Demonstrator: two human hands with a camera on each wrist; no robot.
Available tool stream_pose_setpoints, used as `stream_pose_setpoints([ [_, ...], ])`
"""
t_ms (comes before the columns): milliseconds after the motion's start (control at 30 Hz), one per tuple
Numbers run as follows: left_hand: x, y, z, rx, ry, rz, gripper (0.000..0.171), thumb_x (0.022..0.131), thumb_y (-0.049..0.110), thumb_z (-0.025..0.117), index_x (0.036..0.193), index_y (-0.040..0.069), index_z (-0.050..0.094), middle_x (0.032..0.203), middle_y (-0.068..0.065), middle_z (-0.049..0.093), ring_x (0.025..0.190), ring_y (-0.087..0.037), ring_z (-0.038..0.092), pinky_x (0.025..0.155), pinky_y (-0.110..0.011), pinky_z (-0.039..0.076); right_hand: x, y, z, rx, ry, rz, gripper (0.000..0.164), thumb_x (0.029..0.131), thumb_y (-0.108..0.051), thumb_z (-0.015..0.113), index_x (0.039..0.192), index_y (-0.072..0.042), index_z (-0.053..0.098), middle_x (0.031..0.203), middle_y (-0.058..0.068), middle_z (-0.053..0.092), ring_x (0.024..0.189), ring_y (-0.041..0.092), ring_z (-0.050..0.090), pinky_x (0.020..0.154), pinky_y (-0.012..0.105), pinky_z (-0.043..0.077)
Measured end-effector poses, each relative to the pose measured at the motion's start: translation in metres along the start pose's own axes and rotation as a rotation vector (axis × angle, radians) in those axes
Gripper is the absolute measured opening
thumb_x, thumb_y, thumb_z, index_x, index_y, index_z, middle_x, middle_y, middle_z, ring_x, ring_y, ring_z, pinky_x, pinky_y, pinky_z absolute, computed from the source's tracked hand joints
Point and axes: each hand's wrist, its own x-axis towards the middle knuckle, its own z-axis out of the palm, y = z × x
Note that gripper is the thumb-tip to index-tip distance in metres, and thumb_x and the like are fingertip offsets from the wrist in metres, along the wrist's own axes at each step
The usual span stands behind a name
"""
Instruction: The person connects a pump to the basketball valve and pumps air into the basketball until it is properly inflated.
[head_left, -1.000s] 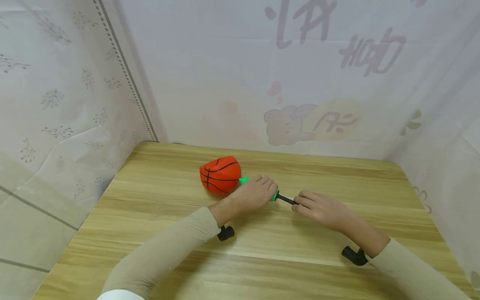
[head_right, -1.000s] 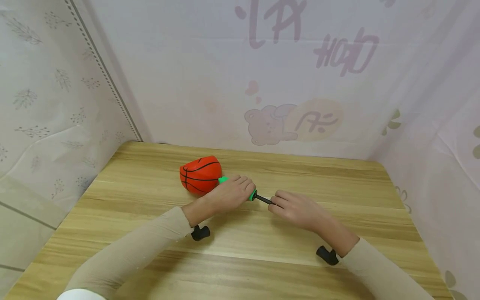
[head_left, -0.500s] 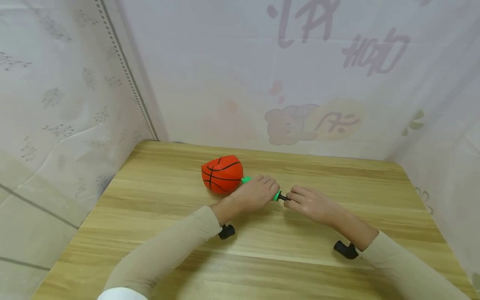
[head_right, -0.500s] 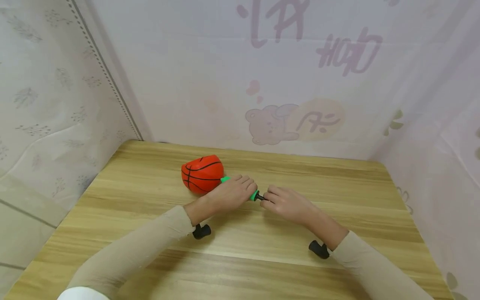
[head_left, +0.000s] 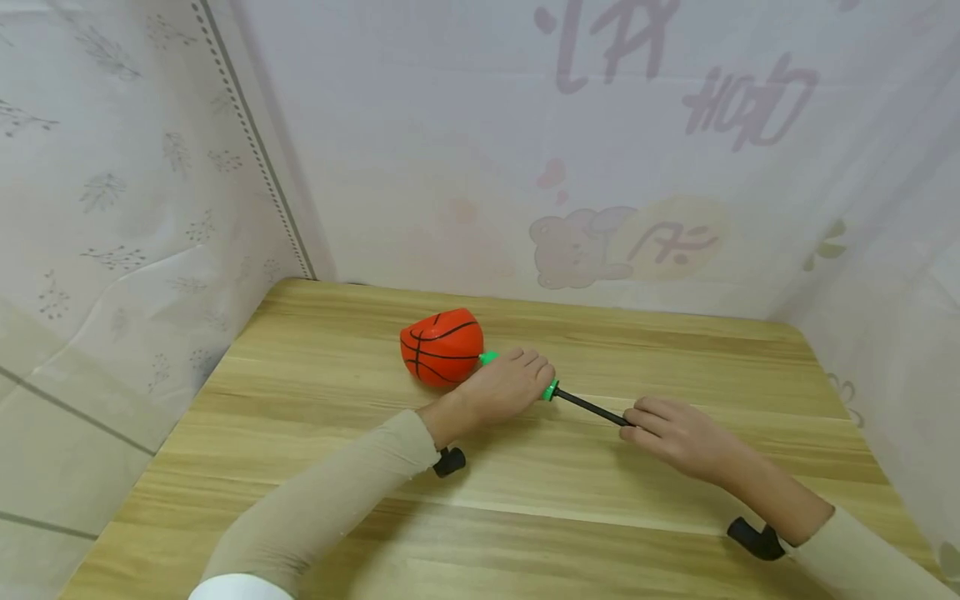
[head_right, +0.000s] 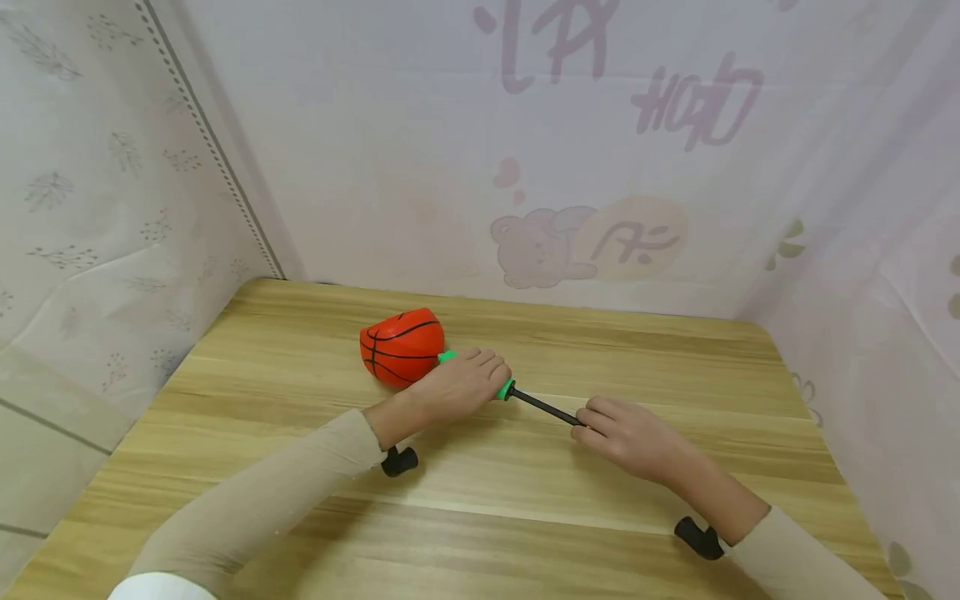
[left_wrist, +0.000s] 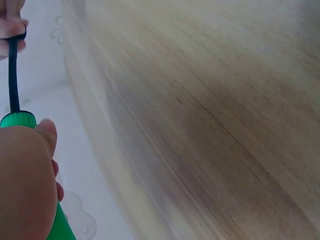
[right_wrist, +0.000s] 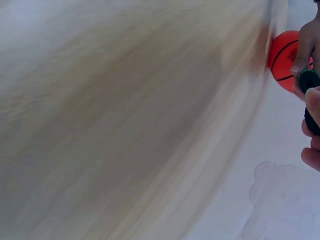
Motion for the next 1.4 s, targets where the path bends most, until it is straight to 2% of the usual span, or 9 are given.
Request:
stream_pose_setpoints([
  [200,-0.001,-0.001,-0.001,0.014,-0.009,0.010,0.013,0.108,0.018,0.044,0.115,0.011,0.053,0.101,0.002,0.053,0.095,-0.015,0.048,0.084,-0.025,0.041,-0.009,-0.003,-0.003,-0.008,-0.014,0.005,0.039,0.112,-0.008,0.033,0.099,-0.005,0.069,0.095,0.009,0.072,0.085,0.022,0.066,0.069,0.030,0.057],
  [367,0.001,0.000,-0.001,-0.004,-0.012,0.017,0.016,0.109,0.021,0.044,0.116,0.010,0.053,0.102,0.001,0.054,0.096,-0.015,0.048,0.085,-0.025,0.042,-0.004,-0.002,-0.001,-0.011,0.002,0.009,0.037,0.112,-0.008,0.033,0.100,-0.005,0.068,0.096,0.009,0.071,0.086,0.022,0.065,0.070,0.031,0.057],
  [500,0.003,0.004,-0.003,-0.033,-0.033,0.013,0.016,0.109,0.018,0.043,0.117,0.009,0.053,0.105,0.000,0.055,0.098,-0.015,0.049,0.088,-0.026,0.042,0.006,0.000,0.003,0.009,0.000,0.014,0.037,0.112,-0.009,0.032,0.102,-0.006,0.067,0.097,0.007,0.071,0.088,0.022,0.064,0.073,0.032,0.056],
  [633,0.004,0.006,-0.004,-0.012,-0.050,0.007,0.017,0.109,0.017,0.043,0.119,0.009,0.054,0.107,0.001,0.056,0.099,-0.015,0.050,0.089,-0.026,0.043,0.020,0.003,0.011,0.013,-0.033,0.009,0.039,0.112,-0.008,0.029,0.104,-0.006,0.067,0.098,0.005,0.070,0.090,0.020,0.062,0.076,0.030,0.055],
  [800,0.005,0.008,-0.003,0.036,-0.026,0.015,0.016,0.109,0.020,0.045,0.117,0.010,0.055,0.104,0.002,0.056,0.095,-0.013,0.050,0.084,-0.024,0.042,0.038,0.007,0.023,0.020,-0.039,0.006,0.040,0.112,-0.007,0.026,0.103,-0.006,0.065,0.096,0.003,0.066,0.088,0.019,0.059,0.075,0.027,0.053],
  [933,0.004,0.009,-0.002,0.043,-0.002,0.024,0.015,0.109,0.020,0.045,0.115,0.010,0.055,0.103,0.002,0.057,0.094,-0.013,0.050,0.085,-0.024,0.043,0.050,0.010,0.032,0.021,-0.045,0.015,0.044,0.112,-0.007,0.020,0.103,-0.006,0.064,0.094,0.003,0.065,0.087,0.018,0.057,0.073,0.027,0.052],
  [1067,0.002,0.008,-0.002,0.056,-0.006,0.025,0.014,0.108,0.020,0.046,0.114,0.011,0.055,0.101,0.003,0.056,0.093,-0.012,0.049,0.084,-0.023,0.042,0.056,0.010,0.037,0.025,-0.024,0.015,0.046,0.112,-0.007,0.020,0.101,-0.007,0.065,0.093,0.003,0.066,0.085,0.017,0.058,0.071,0.025,0.052],
  [1233,-0.001,0.006,-0.003,0.053,-0.007,0.018,0.011,0.108,0.019,0.048,0.113,0.013,0.055,0.099,0.004,0.054,0.092,-0.012,0.048,0.082,-0.023,0.041,0.052,0.007,0.036,0.030,0.008,0.007,0.040,0.112,-0.006,0.027,0.098,-0.006,0.064,0.091,0.004,0.067,0.083,0.018,0.059,0.071,0.026,0.053],
  [1400,-0.002,0.005,-0.002,0.032,-0.020,0.010,0.010,0.107,0.017,0.048,0.114,0.013,0.053,0.103,0.003,0.055,0.095,-0.013,0.048,0.082,-0.024,0.040,0.034,0.001,0.025,0.042,0.000,0.013,0.036,0.112,-0.009,0.031,0.099,-0.006,0.065,0.092,0.004,0.068,0.083,0.018,0.060,0.071,0.027,0.053],
])
